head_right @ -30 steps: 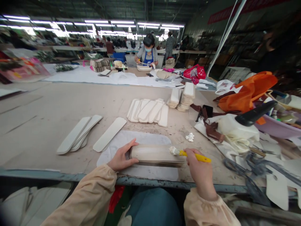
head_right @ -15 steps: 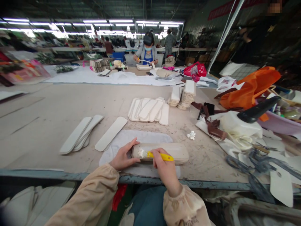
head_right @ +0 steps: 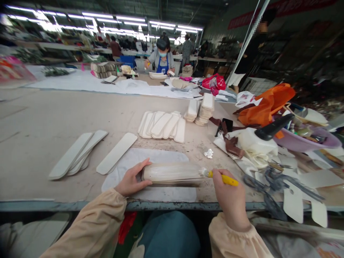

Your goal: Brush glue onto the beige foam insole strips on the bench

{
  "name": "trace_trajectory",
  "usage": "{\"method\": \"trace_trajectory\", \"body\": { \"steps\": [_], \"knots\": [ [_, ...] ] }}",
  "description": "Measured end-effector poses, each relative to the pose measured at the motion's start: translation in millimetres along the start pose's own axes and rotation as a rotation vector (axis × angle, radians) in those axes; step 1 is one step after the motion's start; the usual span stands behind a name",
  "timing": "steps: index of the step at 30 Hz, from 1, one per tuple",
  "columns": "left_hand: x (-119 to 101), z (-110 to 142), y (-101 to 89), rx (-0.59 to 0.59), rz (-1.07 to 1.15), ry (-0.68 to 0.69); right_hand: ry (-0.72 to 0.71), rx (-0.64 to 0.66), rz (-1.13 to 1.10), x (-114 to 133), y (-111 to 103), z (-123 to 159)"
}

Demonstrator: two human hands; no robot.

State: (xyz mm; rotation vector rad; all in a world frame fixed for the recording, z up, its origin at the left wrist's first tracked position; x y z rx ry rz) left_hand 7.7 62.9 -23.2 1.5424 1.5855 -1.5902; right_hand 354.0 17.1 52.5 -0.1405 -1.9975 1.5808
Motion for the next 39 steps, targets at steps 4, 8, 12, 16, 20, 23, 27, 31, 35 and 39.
{"method": "trace_trajectory", "body": {
  "steps": [4,8,12,16,20,23,27,31,35,39],
  "knots": [
    [0.7,0.8,0.3,0.004,0.007,0.002,-0.301,-0.339,0.085,24.2,-6.1,21.4],
    [3.7,1.4,1.1,0.009,0.008,-0.021,-0.58,-0.387,0.317,66.6,16.0,49.7],
    [7.3,1.8,1.6,0.011,0.021,-0.025,-0.787,-0.252,0.225,111.7,32.6,83.1],
    [9.8,1.6,0.4,-0.012,0.071,-0.045,-0.806,0.029,-0.282,132.6,38.4,102.2],
    [9.2,1.3,1.0,-0.022,0.1,-0.086,-0.366,0.207,-0.647,109.7,47.5,83.0],
    [8.3,0.6,1.9,-0.016,0.118,-0.094,-0.145,0.259,-0.77,99.2,59.1,69.1],
    [8.7,0.4,1.8,-0.02,0.145,-0.085,-0.122,0.418,-0.782,111.6,75.4,70.7],
    [8.0,0.1,1.2,-0.024,0.148,-0.082,-0.126,0.401,-0.574,103.7,71.9,64.3],
    [5.6,-0.3,1.2,-0.019,0.144,-0.09,-0.05,0.28,-0.586,87.3,61.0,50.9],
    [3.9,0.1,1.6,-0.021,0.167,-0.097,-0.184,0.385,-0.732,113.2,71.0,65.9]
  ]
}}
Point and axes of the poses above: each hand's wrist, its own z-axis away from the middle knuckle, its own y-axis out of the palm, x = y × z, the point moved 6 cm from there along -z, towards the middle knuckle, and after that the axes turned 15 degrees about z, right-handed, at the moved point
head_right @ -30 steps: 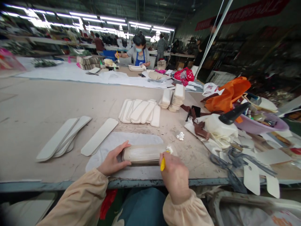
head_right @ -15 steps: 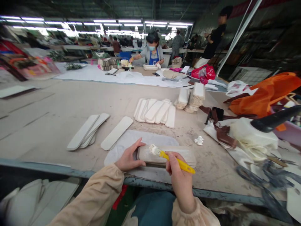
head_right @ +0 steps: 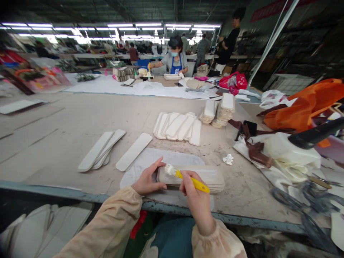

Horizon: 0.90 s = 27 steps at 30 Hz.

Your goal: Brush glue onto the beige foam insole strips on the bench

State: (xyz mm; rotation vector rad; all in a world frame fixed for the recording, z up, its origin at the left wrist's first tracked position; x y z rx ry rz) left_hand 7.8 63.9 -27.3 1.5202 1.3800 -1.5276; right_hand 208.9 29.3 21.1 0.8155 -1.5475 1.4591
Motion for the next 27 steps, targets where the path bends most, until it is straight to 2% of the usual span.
{"method": "trace_trajectory", "body": {
  "steps": [3,5,12,17,20,22,24,27],
  "knots": [
    [1.0,0.0,-0.1,-0.003,0.008,-0.013,-0.031,0.052,0.048,4.8,18.4,3.3],
    [2.0,-0.1,-0.3,-0.005,-0.01,-0.019,-0.036,-0.007,0.113,2.2,12.9,1.7],
    [2.6,0.0,-0.5,0.008,-0.055,-0.006,0.058,-0.227,0.287,-28.1,-54.4,-12.1],
    [0.0,-0.9,-0.6,0.008,-0.063,0.017,0.11,-0.361,0.437,-41.5,-98.4,-12.2],
    [-0.8,-0.9,-0.8,0.01,-0.072,0.009,0.099,-0.464,0.551,-45.9,-121.5,-7.0],
    [-0.9,-0.6,-1.2,0.009,-0.079,0.013,0.04,-0.566,0.61,-45.8,-131.4,-1.1],
    [-0.8,-0.2,-1.7,0.006,-0.089,0.023,-0.087,-0.627,0.673,-40.3,-128.1,5.9],
    [-0.2,0.2,-1.9,0.01,-0.097,0.031,-0.334,-0.562,0.858,-20.7,-92.2,18.8]
  ]
}}
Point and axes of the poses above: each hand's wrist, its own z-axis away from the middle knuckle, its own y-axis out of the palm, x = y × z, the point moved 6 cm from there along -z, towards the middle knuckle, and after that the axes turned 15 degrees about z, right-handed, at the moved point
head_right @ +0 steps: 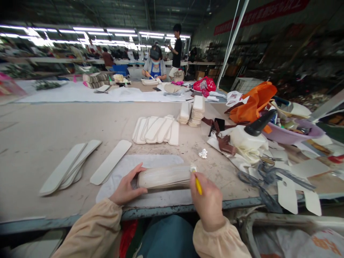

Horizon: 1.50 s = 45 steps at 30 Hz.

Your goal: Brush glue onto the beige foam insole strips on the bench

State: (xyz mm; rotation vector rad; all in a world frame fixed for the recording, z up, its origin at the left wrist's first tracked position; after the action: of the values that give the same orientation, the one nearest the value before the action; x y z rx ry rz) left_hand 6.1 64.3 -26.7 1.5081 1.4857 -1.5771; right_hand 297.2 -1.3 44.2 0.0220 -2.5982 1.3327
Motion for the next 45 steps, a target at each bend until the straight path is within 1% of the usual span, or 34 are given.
{"method": "trace_trajectory", "body": {
  "steps": [2,3,5,6,7,8,9,11,13,14,15,17,19,21,23,25,27,29,32,34,36,38,39,40,41,43,44,45],
  "knots": [
    [0.9,0.1,0.2,0.003,-0.006,-0.004,-0.182,0.036,-0.006,37.9,0.2,11.6],
    [1.4,0.2,0.4,0.005,-0.01,-0.007,-0.251,0.061,-0.07,55.4,-0.9,16.8],
    [2.9,0.5,0.5,0.007,-0.02,-0.017,-0.323,0.12,-0.258,79.0,-4.8,23.1],
    [3.8,0.7,0.6,0.008,-0.024,-0.023,-0.319,0.128,-0.337,82.2,-7.5,23.4],
    [4.6,1.0,0.6,0.007,-0.027,-0.027,-0.297,0.115,-0.379,79.3,-10.1,21.9],
    [5.3,1.3,0.5,0.006,-0.028,-0.027,-0.261,0.08,-0.374,71.0,-12.2,18.9],
    [5.9,1.6,0.6,0.006,-0.029,-0.025,-0.217,0.029,-0.322,58.7,-13.4,15.2],
    [6.1,2.1,0.6,0.006,-0.029,-0.011,-0.145,-0.065,-0.135,31.9,-11.7,7.7],
    [5.5,2.3,0.7,0.005,-0.033,0.003,-0.13,-0.092,0.02,15.4,-4.0,2.6],
    [5.0,2.2,0.5,0.002,-0.036,0.005,-0.148,-0.081,0.058,13.9,0.8,1.5],
    [4.6,2.0,0.4,0.0,-0.04,0.003,-0.177,-0.06,0.07,16.8,5.1,1.6],
    [3.6,1.5,0.3,-0.003,-0.048,-0.009,-0.262,-0.01,0.016,32.8,9.4,4.6],
    [2.4,1.1,0.0,-0.009,-0.057,-0.013,-0.347,0.047,-0.102,51.7,8.1,8.8],
    [1.4,1.0,-0.3,-0.014,-0.067,-0.01,-0.393,0.079,-0.201,60.2,3.8,10.5],
    [1.0,1.2,-0.7,-0.019,-0.075,-0.005,-0.357,0.044,-0.194,51.3,0.3,7.4],
    [1.0,1.7,-0.6,-0.016,-0.08,-0.005,-0.274,-0.024,-0.098,32.8,0.4,2.4],
    [1.1,2.0,-0.2,-0.009,-0.083,-0.005,-0.226,-0.056,0.002,20.8,3.7,-0.1],
    [1.2,2.1,0.0,-0.006,-0.084,-0.007,-0.248,-0.03,0.019,24.1,7.2,1.7],
    [1.1,2.0,-0.4,-0.015,-0.086,-0.002,-0.363,0.062,-0.15,47.4,4.9,9.7],
    [0.9,2.0,-0.5,-0.017,-0.086,0.003,-0.386,0.047,-0.257,54.0,-4.2,12.4],
    [0.5,2.3,-0.5,-0.017,-0.076,0.012,-0.327,-0.049,-0.234,45.1,-14.1,11.0],
    [0.7,2.7,-0.4,-0.016,-0.062,0.019,-0.231,-0.137,-0.105,29.8,-19.2,8.7],
    [1.1,2.9,-0.5,-0.018,-0.056,0.021,-0.201,-0.146,-0.052,24.7,-19.0,8.4],
    [1.9,3.1,-0.4,-0.019,-0.051,0.021,-0.197,-0.129,-0.04,23.0,-17.1,8.8],
    [3.0,3.2,-0.3,-0.02,-0.046,0.02,-0.218,-0.089,-0.08,24.8,-14.0,10.1],
    [5.2,3.3,-0.1,-0.02,-0.033,0.019,-0.293,0.018,-0.29,35.5,-7.7,14.8],
    [6.2,3.4,0.0,-0.02,-0.024,0.021,-0.31,0.053,-0.41,40.2,-5.9,16.9],
    [6.8,3.4,0.1,-0.02,-0.013,0.026,-0.295,0.06,-0.511,41.9,-5.2,17.9]
  ]
}}
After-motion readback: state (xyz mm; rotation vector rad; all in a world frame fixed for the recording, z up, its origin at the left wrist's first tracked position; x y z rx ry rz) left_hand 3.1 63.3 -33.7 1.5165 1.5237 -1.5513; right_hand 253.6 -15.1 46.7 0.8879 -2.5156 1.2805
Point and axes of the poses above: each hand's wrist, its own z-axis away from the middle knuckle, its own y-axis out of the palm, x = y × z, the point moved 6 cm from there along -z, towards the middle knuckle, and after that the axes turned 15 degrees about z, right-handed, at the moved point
